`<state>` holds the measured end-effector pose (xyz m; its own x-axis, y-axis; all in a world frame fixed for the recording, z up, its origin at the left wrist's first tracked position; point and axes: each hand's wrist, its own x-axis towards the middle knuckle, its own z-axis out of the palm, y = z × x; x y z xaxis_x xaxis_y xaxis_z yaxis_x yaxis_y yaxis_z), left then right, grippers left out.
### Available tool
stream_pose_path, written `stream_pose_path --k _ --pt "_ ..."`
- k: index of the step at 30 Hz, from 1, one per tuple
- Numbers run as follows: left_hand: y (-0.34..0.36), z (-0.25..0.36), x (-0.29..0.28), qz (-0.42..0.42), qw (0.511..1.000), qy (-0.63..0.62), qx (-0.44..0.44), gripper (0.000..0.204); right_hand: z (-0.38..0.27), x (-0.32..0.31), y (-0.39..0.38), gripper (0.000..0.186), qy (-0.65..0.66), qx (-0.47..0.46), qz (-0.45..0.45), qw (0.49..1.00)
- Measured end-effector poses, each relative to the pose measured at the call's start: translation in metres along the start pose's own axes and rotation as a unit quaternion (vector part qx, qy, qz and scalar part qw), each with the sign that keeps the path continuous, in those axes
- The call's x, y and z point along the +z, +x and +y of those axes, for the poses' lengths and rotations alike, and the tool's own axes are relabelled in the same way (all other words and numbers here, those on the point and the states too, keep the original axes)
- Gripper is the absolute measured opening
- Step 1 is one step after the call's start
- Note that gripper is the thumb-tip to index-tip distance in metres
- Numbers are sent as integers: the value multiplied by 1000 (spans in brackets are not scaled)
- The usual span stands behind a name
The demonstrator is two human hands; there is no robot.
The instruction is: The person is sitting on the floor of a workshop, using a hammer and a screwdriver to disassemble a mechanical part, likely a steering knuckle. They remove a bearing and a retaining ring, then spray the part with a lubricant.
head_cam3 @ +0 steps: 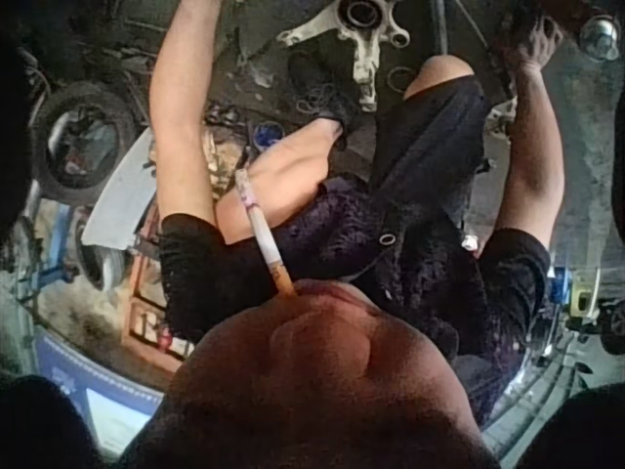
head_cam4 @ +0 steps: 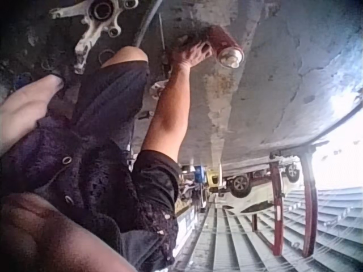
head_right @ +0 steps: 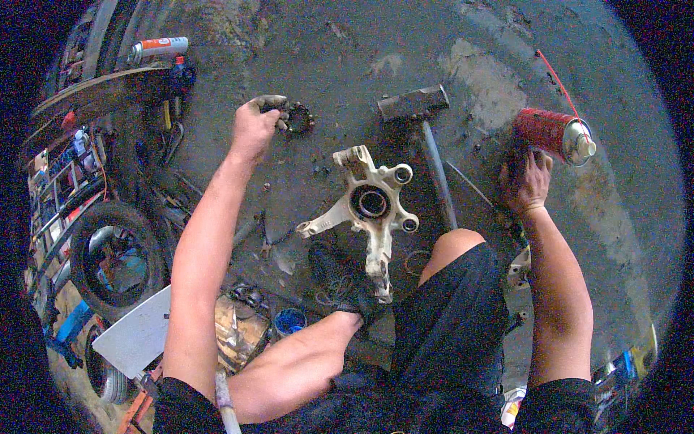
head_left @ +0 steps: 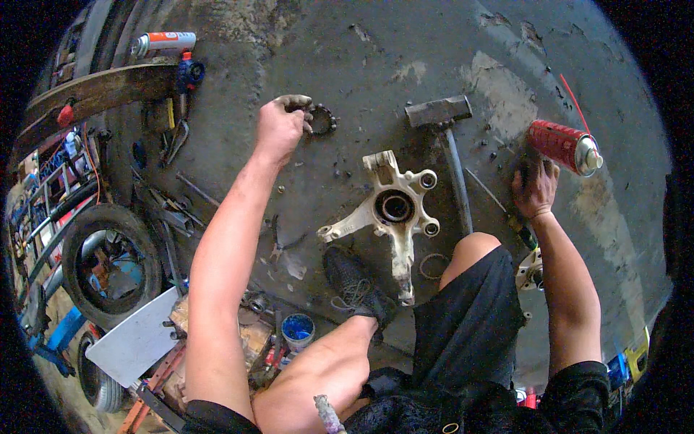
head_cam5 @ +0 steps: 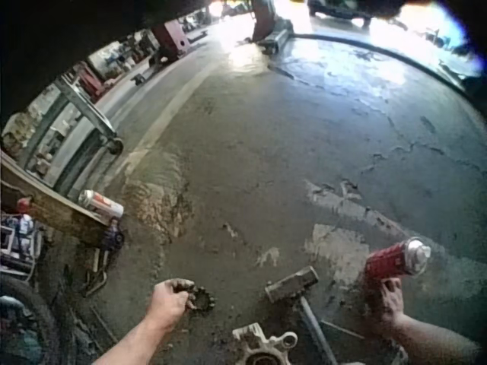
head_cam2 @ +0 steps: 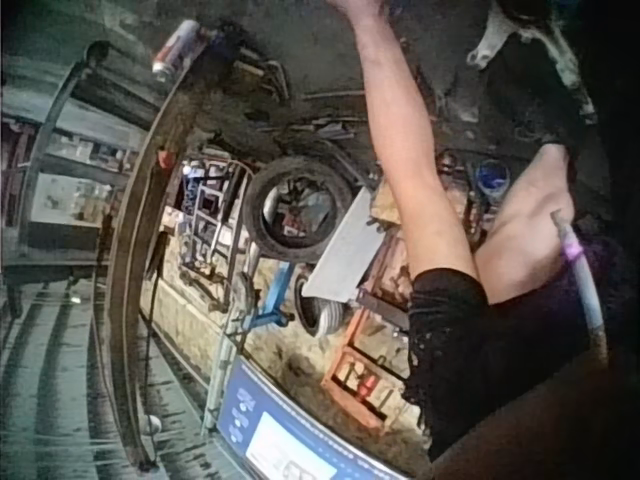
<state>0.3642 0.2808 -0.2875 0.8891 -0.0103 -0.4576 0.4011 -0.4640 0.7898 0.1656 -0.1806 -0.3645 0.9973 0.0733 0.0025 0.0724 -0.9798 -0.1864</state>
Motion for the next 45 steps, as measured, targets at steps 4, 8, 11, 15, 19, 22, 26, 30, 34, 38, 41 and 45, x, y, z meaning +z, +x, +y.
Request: stream_pose_path --k 4,8,11,15,19,22,26,30,34,38,41,45 --pt "5 -4 8 25 936 304 178 21 5 3 -3 31 10 -8 5 1000" --pt "-3 -7 16 -6 889 388 244 20 7 3 -5 34 13 6 -21 1000" --pt "-5 -12 24 20 899 377 223 16 5 -2 -3 38 11 2 -33 999" --pt "-5 -14 32 56 939 314 127 17 -2 -5 2 44 14 -4 5 1000" --pt "-3 -16 35 58 968 235 68 16 2 -3 0 46 11 -9 -7 1000" --pt "-2 -19 35 49 979 198 29 16 3 -2 -1 44 8 -8 -15 1000" --pt "1 -26 34 48 988 148 15 13 1 -2 0 39 17 1 -15 1000" --pt "1 -23 35 59 982 179 15 14 5 3 -2 36 24 -12 26 999" --pt "-1 -20 35 68 972 220 43 17 6 3 -4 34 18 -8 8 1000" --pt "0 -16 38 78 971 222 30 14 7 3 -5 41 -8 18 -45 999" --pt "3 -15 35 73 973 217 6 12 3 2 -1 34 23 8 -3 1000" --pt "5 -13 29 76 964 254 1 15 7 7 -2 33 23 -5 18 1000"
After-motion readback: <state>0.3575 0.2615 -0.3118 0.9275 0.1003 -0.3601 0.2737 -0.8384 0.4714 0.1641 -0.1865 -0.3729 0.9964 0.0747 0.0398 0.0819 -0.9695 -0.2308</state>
